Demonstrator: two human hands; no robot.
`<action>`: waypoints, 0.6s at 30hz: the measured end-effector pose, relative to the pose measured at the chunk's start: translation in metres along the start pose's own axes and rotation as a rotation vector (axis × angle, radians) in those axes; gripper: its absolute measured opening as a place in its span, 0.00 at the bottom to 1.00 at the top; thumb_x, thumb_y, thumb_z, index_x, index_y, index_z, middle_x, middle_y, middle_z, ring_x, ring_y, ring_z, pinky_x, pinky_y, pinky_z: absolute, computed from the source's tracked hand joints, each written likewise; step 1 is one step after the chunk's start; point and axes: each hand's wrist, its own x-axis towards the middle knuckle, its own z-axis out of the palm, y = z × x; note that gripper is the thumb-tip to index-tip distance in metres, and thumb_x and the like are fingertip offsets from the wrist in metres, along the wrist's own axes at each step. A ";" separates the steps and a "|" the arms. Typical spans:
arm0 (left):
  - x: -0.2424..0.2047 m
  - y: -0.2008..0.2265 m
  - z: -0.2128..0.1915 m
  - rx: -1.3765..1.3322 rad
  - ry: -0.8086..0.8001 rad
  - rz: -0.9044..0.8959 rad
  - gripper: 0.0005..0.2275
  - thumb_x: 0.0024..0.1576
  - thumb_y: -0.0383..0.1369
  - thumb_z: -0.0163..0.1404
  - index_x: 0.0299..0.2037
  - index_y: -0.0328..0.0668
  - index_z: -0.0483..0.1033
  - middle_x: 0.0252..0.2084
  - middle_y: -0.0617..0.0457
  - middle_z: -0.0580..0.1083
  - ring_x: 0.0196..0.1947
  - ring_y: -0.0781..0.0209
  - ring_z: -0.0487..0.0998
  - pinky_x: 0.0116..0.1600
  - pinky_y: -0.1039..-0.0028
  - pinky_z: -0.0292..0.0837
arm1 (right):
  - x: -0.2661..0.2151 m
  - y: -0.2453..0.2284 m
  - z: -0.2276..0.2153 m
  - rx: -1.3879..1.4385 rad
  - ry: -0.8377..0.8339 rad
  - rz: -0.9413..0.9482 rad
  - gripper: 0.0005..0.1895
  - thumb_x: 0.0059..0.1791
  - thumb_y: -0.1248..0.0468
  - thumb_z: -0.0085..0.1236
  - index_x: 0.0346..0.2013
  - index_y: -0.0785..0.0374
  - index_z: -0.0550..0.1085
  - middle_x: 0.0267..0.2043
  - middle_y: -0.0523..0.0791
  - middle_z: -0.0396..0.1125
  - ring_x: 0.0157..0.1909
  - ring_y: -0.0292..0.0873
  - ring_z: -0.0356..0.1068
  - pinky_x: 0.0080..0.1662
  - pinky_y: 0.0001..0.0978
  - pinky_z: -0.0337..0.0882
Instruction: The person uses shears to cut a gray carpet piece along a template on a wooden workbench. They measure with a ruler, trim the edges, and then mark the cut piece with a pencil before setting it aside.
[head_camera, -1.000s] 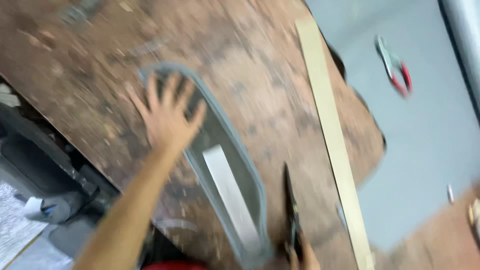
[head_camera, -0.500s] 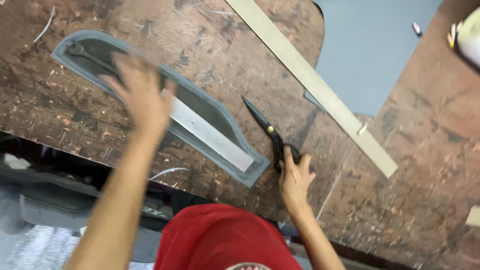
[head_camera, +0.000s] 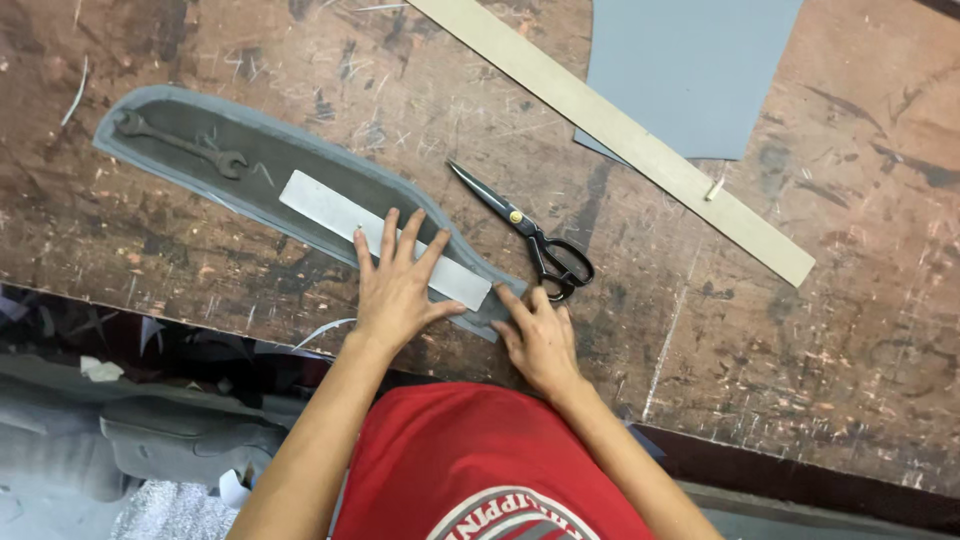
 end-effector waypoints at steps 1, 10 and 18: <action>-0.002 0.002 0.001 0.014 0.002 0.010 0.47 0.34 0.57 0.66 0.68 0.54 0.65 0.75 0.45 0.52 0.76 0.40 0.41 0.70 0.28 0.30 | -0.006 0.000 0.001 0.004 -0.005 0.009 0.28 0.47 0.58 0.64 0.62 0.52 0.72 0.39 0.49 0.62 0.38 0.51 0.65 0.42 0.44 0.63; 0.002 0.009 -0.004 0.124 -0.076 0.017 0.49 0.36 0.57 0.66 0.71 0.58 0.61 0.75 0.43 0.49 0.76 0.36 0.39 0.68 0.23 0.31 | -0.029 0.023 0.002 0.133 0.050 -0.009 0.22 0.49 0.62 0.62 0.58 0.55 0.75 0.37 0.49 0.63 0.37 0.51 0.65 0.42 0.43 0.66; 0.002 0.018 0.000 0.219 -0.100 0.459 0.27 0.50 0.38 0.59 0.63 0.67 0.72 0.72 0.54 0.60 0.74 0.44 0.52 0.70 0.30 0.42 | -0.017 0.045 -0.037 0.153 0.353 0.255 0.17 0.52 0.69 0.60 0.55 0.64 0.74 0.42 0.54 0.60 0.43 0.55 0.67 0.45 0.45 0.69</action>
